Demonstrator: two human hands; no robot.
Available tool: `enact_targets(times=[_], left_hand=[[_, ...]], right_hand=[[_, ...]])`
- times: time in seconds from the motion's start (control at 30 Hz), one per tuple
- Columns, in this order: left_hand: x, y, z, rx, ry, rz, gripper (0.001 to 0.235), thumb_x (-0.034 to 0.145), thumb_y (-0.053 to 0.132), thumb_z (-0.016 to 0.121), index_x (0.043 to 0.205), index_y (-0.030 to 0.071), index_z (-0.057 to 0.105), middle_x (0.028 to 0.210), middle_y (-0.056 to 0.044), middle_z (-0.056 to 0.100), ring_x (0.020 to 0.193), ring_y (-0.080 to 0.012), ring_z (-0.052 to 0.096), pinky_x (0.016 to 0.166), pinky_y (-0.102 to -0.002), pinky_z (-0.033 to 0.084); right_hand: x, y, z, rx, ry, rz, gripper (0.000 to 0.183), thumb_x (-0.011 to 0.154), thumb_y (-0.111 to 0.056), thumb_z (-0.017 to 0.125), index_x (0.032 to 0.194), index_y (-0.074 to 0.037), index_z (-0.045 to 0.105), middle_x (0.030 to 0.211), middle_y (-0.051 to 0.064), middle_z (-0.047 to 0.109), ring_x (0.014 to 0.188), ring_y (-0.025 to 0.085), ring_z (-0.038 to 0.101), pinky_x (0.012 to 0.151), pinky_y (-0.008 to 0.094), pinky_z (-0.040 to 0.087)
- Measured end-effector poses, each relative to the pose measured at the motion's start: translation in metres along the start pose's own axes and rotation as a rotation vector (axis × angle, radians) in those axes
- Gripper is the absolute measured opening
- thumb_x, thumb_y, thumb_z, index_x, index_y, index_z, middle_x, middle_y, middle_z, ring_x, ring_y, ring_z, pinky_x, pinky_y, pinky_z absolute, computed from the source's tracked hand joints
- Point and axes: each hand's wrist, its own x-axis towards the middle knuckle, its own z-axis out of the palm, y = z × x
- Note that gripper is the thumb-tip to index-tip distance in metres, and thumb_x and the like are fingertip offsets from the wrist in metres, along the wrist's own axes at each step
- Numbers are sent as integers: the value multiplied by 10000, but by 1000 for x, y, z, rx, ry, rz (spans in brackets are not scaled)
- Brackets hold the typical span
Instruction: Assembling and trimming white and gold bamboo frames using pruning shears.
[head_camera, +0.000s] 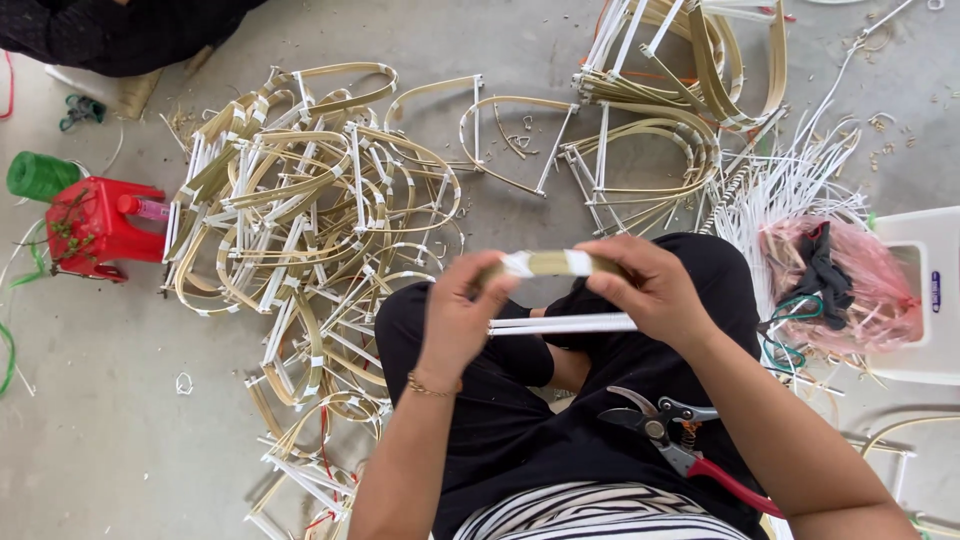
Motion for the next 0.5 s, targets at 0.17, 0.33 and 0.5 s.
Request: enact_targets(times=[0.17, 0.33, 0.5], left_hand=[[-24, 41, -27, -202, 198, -15, 336, 990, 364, 687, 1157, 74, 656, 978, -16, 708, 865, -105, 621, 798, -278, 500], [-72, 26, 6, 576, -371, 582, 280, 1043, 445, 627, 1039, 179, 716, 932, 23, 683, 896, -210, 610, 894, -420, 437], [-83, 5, -12, 610, -287, 499, 322, 1014, 437, 675, 1092, 125, 684, 1035, -52, 637, 1039, -250, 598, 993, -436, 446]], right_hand=[[-18, 3, 1, -118, 246, -62, 386, 1064, -241, 552, 1370, -13, 603, 1297, 145, 605, 1232, 284, 553, 1078, 366, 415], [-20, 44, -2, 1350, 137, 622, 603, 1079, -496, 311, 1398, -54, 568, 967, 54, 637, 817, 157, 605, 740, 335, 506], [-34, 47, 4, 1384, 23, 608, 520, 1146, -497, 310, 1189, -70, 604, 694, -28, 449, 485, 80, 371, 459, 257, 373]])
